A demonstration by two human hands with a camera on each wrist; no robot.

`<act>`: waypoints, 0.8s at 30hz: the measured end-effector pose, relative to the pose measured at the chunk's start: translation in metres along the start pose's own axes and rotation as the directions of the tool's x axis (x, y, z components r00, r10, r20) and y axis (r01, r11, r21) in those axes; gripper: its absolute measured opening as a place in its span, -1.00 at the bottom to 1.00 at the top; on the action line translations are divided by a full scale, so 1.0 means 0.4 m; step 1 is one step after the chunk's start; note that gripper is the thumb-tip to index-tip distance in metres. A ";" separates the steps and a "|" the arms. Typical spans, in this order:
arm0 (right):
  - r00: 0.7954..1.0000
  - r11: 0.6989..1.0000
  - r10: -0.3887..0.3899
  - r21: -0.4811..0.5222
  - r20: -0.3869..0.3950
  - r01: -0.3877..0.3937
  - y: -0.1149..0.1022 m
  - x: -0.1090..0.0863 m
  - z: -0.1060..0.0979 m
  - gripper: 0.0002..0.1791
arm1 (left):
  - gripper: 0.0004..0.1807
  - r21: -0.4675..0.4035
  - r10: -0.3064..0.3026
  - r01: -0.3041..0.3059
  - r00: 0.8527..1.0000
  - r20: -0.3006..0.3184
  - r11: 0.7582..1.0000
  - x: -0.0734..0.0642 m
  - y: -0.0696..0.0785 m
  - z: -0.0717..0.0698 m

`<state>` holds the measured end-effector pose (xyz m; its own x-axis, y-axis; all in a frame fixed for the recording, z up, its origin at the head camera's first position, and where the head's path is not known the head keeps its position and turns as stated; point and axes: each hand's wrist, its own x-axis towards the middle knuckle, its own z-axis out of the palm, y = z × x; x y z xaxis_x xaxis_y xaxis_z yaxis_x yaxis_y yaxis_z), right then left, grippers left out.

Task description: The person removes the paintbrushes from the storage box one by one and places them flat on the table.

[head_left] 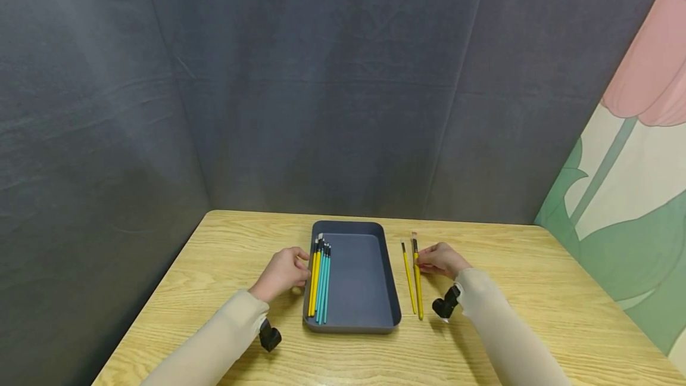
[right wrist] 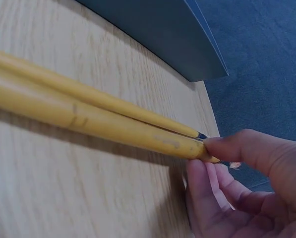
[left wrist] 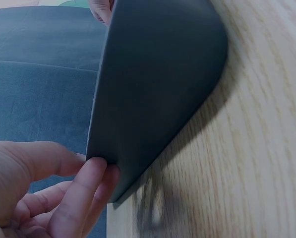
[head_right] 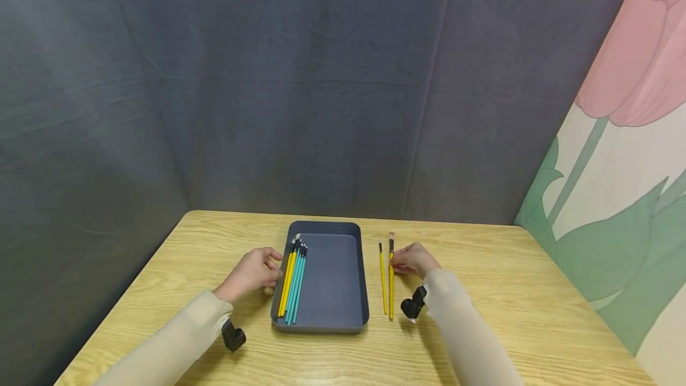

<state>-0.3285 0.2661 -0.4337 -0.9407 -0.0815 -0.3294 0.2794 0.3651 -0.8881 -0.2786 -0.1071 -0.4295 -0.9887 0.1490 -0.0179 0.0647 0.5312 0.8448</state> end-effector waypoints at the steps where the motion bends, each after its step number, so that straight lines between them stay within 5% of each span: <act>1: 1.000 1.000 0.004 -0.003 -0.005 -0.004 -0.001 0.000 0.001 -0.69 | -0.62 0.002 -0.001 0.001 1.000 0.000 1.000 0.000 0.000 0.001; 24: 1.000 1.000 0.014 -0.004 0.000 -0.014 0.004 0.006 0.009 -0.70 | -0.62 0.010 -0.002 0.002 1.000 0.009 1.000 -0.006 0.008 -0.002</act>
<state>-0.3295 0.2632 -0.4371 -0.9365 -0.0763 -0.3422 0.2921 0.3698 -0.8820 -0.2762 -0.1065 -0.4264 -0.9875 0.1555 -0.0240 0.0645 0.5395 0.8395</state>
